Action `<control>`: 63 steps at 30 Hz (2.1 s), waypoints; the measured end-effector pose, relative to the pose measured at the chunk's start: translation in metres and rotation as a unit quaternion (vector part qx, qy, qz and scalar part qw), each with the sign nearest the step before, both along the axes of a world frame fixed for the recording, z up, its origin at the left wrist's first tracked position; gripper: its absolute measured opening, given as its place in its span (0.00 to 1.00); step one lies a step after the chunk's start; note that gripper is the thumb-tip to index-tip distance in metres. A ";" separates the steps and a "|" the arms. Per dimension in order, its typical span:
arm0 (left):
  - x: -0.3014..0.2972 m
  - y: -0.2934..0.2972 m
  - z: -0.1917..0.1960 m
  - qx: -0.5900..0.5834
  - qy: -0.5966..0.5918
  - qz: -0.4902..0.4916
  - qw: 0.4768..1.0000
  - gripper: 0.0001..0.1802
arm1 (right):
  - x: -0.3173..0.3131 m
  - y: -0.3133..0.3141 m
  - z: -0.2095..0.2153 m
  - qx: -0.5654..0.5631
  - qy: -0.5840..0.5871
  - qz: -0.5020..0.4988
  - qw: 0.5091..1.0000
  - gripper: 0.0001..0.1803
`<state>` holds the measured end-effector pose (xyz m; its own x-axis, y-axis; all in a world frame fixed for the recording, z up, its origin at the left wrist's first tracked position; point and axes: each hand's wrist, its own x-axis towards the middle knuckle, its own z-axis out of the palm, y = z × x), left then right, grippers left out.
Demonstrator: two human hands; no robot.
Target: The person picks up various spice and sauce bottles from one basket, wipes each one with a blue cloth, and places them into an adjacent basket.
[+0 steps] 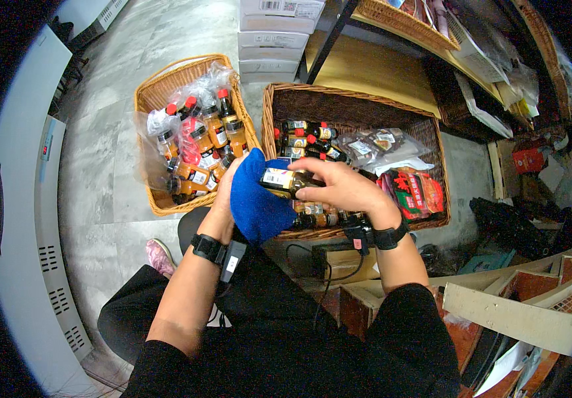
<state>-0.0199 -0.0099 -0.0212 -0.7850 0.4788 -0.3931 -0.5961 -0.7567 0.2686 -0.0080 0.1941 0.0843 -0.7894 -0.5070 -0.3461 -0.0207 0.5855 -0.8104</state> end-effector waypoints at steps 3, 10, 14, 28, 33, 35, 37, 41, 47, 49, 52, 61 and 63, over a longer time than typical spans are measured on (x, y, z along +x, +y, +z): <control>0.003 0.007 0.024 -0.016 -0.007 -0.012 1.000 0.18 | 0.003 0.007 0.002 -0.124 -0.105 -0.156 0.974 0.14; 0.007 -0.002 0.036 -0.048 -0.050 -0.070 0.995 0.28 | -0.003 0.008 -0.008 -0.189 -0.091 -0.193 0.958 0.10; 0.010 0.000 0.048 -0.010 -0.037 -0.085 0.996 0.28 | -0.006 0.013 -0.002 -0.166 -0.077 -0.185 0.965 0.09; 0.004 0.001 0.008 -0.102 0.017 0.039 0.994 0.23 | -0.012 -0.011 -0.050 -0.447 -0.014 -0.300 0.843 0.17; 0.005 -0.007 0.003 -0.176 0.041 0.039 0.983 0.22 | -0.011 -0.040 -0.056 -0.460 -0.012 -0.277 0.844 0.24; 0.006 -0.008 0.000 -0.305 0.200 0.016 0.931 0.19 | -0.007 -0.059 -0.053 -0.470 -0.010 -0.299 0.831 0.27; 0.005 -0.002 0.001 -0.296 0.210 0.019 0.932 0.19 | -0.005 -0.064 -0.062 -0.502 -0.028 -0.270 0.821 0.28; 0.010 0.000 0.011 -0.324 0.177 0.067 0.927 0.19 | -0.004 -0.086 -0.075 -0.268 0.171 -0.273 0.908 0.29; 0.007 -0.002 0.011 -0.358 0.188 0.169 0.899 0.19 | -0.008 -0.095 -0.091 -0.083 0.303 -0.198 0.929 0.23; 0.007 -0.006 0.010 -0.373 0.186 0.172 0.893 0.19 | -0.003 -0.093 -0.091 -0.109 0.232 -0.151 0.955 0.23; 0.006 -0.008 0.013 -0.362 0.170 0.175 0.900 0.16 | 0.005 -0.093 -0.095 -0.097 0.232 -0.149 0.956 0.23; 0.002 -0.019 0.012 -0.202 0.081 0.215 0.952 0.14 | 0.001 -0.068 -0.084 -0.215 -0.060 -0.150 0.963 0.41; 0.003 -0.016 0.013 -0.221 0.092 0.193 0.951 0.15 | -0.002 -0.061 -0.090 -0.218 -0.078 -0.142 0.962 0.42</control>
<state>-0.0171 -0.0263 -0.0079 -0.9441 -0.0392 -0.3274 -0.2086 -0.6979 0.6852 -0.0099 0.1329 -0.0061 -0.8731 -0.4026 -0.2748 0.2319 0.1527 -0.9607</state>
